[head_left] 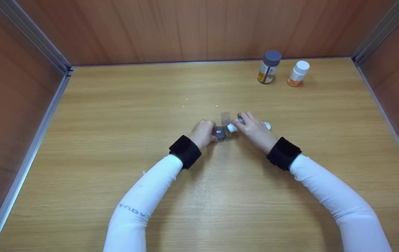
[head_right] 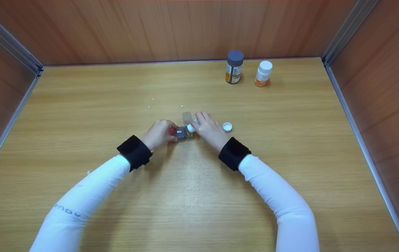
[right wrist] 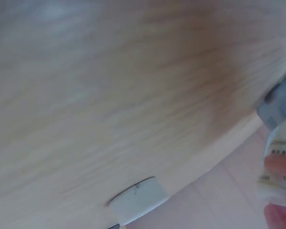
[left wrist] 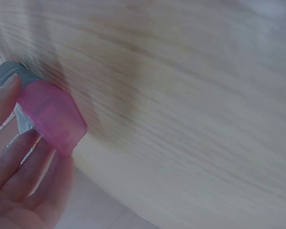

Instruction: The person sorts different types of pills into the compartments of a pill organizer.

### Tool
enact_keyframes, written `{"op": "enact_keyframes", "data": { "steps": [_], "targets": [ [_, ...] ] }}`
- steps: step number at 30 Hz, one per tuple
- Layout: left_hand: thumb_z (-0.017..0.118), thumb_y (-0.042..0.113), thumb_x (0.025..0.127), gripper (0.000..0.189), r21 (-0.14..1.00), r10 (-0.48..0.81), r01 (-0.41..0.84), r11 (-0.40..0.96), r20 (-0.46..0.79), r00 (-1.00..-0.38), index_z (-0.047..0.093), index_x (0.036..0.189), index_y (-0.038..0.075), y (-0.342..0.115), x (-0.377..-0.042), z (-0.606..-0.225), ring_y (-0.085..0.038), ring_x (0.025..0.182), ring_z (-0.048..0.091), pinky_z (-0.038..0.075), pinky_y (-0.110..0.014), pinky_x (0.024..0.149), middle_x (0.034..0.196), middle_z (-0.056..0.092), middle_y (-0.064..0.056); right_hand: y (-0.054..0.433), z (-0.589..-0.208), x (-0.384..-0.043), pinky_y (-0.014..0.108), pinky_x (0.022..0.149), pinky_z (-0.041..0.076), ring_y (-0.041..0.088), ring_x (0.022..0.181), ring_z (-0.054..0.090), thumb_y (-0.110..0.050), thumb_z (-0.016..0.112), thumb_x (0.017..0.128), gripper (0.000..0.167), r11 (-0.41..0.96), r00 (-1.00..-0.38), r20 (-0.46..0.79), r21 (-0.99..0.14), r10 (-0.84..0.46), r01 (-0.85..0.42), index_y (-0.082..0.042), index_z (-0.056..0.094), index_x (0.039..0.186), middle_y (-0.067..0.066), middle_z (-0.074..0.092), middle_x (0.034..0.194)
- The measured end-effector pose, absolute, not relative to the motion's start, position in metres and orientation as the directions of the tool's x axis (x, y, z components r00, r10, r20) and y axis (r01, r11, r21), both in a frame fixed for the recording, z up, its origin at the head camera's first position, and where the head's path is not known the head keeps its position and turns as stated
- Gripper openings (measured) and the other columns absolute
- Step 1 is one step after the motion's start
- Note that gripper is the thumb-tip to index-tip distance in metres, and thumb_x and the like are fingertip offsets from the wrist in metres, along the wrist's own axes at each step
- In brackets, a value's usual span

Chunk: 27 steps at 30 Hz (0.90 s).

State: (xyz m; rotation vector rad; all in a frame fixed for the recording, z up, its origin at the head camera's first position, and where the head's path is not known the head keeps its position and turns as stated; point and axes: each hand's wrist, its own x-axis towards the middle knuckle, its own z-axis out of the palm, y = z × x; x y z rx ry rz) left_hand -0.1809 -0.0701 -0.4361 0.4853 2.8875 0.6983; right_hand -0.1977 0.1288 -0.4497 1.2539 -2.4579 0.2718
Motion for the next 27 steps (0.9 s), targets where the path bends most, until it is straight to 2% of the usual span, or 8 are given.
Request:
{"op": "enact_keyframes", "data": {
  "steps": [16,27],
  "targets": [
    [0.072,0.006,0.07,0.017,0.442,0.334,0.281,0.852,-0.046,-0.941,0.066,0.083,-0.002,-0.0689,-0.1812,-0.4364,-0.022,0.073,0.059,0.048,-0.031,0.068,0.077,0.064,-0.01,0.1248,-0.4517,-0.1978,0.038,0.079,0.045,0.029,0.09,0.05,0.009,0.058,0.074,0.034,0.564,-0.441,0.45,0.184,-0.777,-0.805,-0.002,0.064,0.105,0.019,0.052,0.103],
    [0.072,0.006,0.07,0.017,0.448,0.335,0.283,0.848,-0.04,-0.941,0.066,0.083,-0.002,-0.069,-0.1809,-0.4364,-0.022,0.073,0.059,0.048,-0.03,0.068,0.077,0.064,-0.01,0.1251,-0.4515,-0.1989,0.037,0.077,0.046,0.029,0.089,0.05,0.009,0.058,0.074,0.036,0.555,-0.417,0.458,0.223,-0.785,-0.801,-0.003,0.063,0.107,0.019,0.052,0.102]
  ]
}}
